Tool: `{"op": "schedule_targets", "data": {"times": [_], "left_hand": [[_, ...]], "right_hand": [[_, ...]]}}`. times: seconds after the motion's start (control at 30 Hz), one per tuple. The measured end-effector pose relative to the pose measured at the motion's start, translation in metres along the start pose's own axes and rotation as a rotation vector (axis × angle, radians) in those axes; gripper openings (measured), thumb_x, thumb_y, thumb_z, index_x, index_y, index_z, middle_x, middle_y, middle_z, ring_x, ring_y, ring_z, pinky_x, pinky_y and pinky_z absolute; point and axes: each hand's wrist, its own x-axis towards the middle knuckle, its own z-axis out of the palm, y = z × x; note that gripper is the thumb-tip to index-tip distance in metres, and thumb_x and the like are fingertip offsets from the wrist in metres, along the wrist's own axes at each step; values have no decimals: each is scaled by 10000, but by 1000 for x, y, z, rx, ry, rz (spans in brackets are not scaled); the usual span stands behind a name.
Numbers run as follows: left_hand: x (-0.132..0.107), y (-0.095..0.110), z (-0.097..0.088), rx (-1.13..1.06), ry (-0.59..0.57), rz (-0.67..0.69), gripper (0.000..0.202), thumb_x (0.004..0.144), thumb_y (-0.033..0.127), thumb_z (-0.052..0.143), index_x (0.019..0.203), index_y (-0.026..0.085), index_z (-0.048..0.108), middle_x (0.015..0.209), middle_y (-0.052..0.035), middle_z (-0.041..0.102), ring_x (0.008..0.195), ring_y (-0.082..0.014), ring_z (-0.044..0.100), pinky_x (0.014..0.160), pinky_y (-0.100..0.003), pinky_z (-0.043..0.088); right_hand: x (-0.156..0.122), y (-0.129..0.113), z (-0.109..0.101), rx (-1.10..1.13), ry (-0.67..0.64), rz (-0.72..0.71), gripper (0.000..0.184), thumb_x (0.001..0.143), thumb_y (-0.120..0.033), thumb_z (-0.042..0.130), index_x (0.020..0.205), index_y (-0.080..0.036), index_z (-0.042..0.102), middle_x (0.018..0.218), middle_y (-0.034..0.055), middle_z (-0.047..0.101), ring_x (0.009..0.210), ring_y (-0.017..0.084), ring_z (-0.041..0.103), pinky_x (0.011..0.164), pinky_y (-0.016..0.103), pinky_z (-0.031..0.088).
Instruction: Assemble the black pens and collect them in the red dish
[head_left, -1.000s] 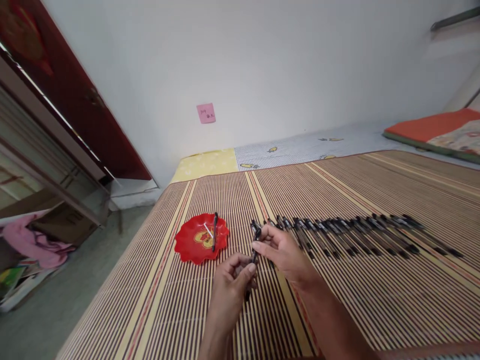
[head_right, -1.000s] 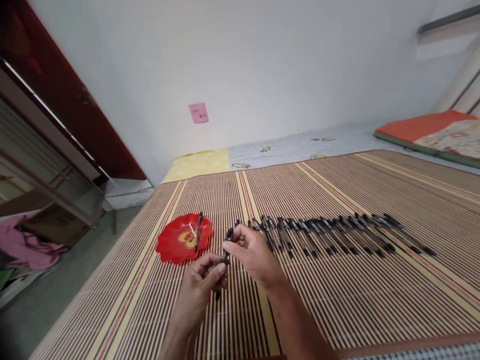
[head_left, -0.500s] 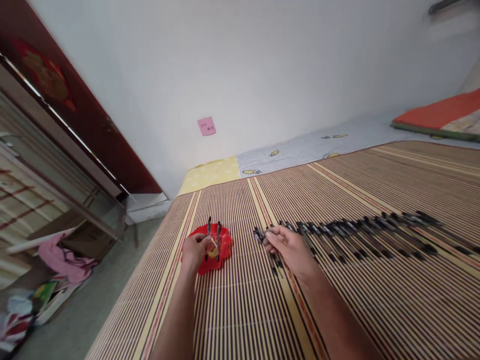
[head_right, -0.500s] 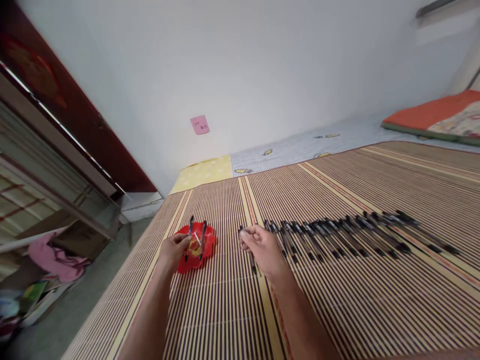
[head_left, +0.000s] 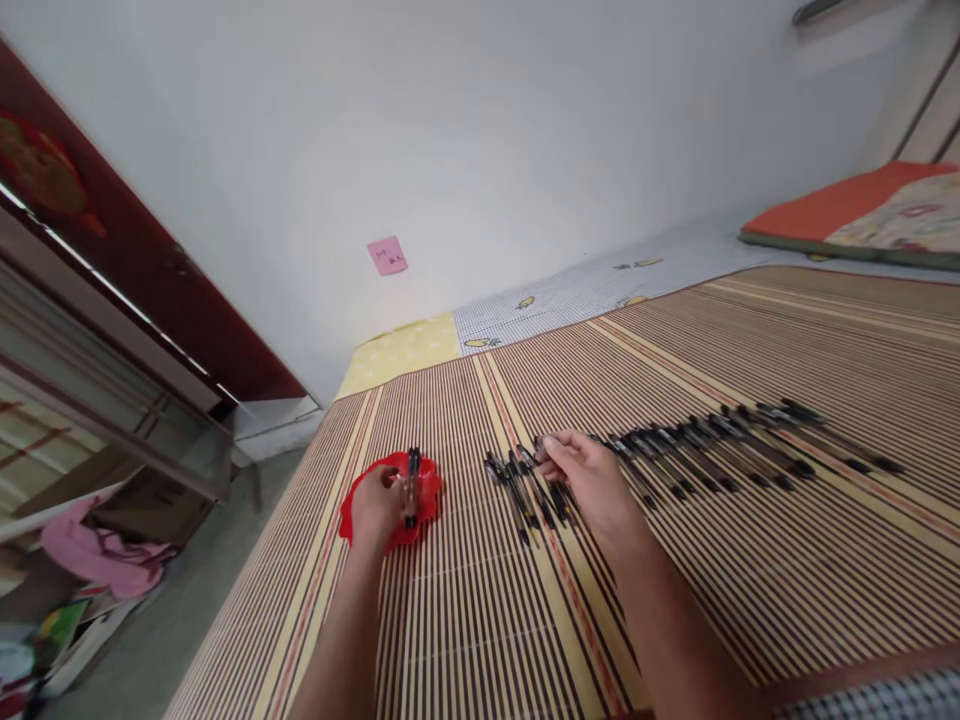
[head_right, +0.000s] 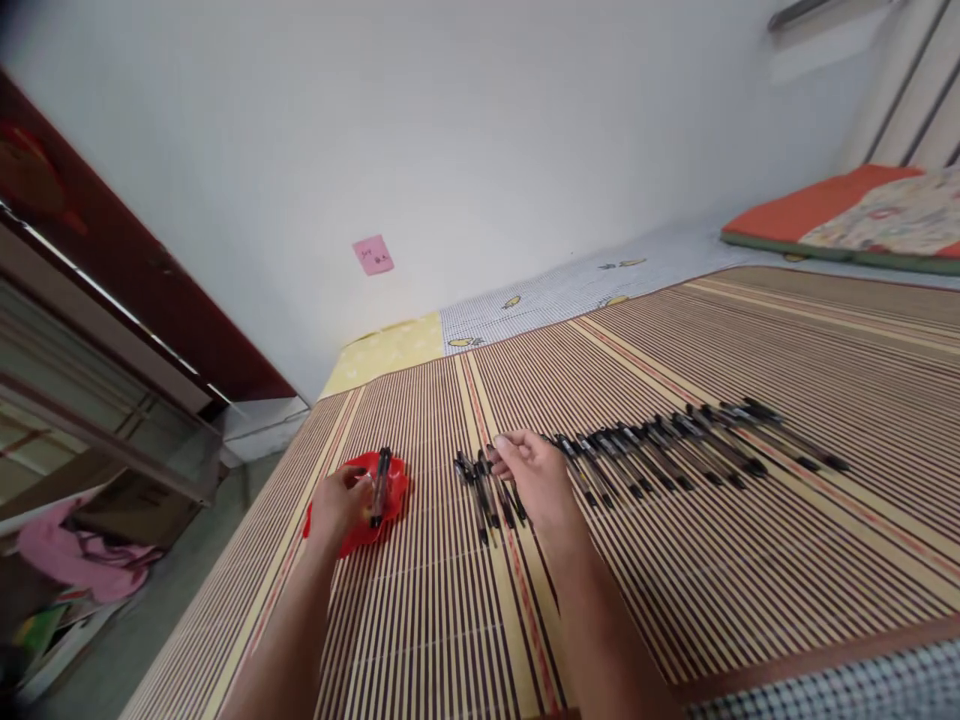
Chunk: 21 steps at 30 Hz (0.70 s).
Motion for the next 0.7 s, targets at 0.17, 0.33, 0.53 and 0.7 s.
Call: {"op": "schedule_targets", "data": {"times": [0.17, 0.33, 0.53, 0.7], "left_hand": [[-45, 37, 47, 42, -119, 194, 115, 828, 313, 675, 848, 199, 683, 817, -60, 730, 755, -210, 670, 682, -282, 450], [-56, 59, 86, 166, -176, 160, 184, 846, 314, 665, 882, 133, 675, 842, -133, 729, 770, -235, 671, 639, -281, 401], [-69, 69, 94, 298, -295, 153, 191, 772, 314, 728, 883, 158, 720, 883, -134, 765, 832, -262, 696, 641, -287, 380], [-79, 63, 94, 327, -294, 102, 104, 751, 226, 658, 773, 143, 716, 826, -157, 753, 778, -266, 686, 613, -300, 353]], "right_hand": [[-1, -7, -3, 71, 62, -4, 362, 711, -516, 781, 793, -185, 659, 722, 19, 684, 625, 138, 619, 605, 265, 490], [-2, -10, -4, 85, 61, 0, 367, 699, -520, 786, 770, -182, 662, 715, 27, 686, 623, 139, 619, 598, 261, 486], [0, -12, -4, 119, 65, 11, 351, 697, -489, 785, 768, -171, 656, 703, 14, 689, 602, 119, 616, 583, 232, 482], [0, -13, -5, 143, 59, 4, 327, 702, -464, 774, 775, -167, 658, 692, 4, 682, 606, 108, 613, 586, 214, 473]]}}
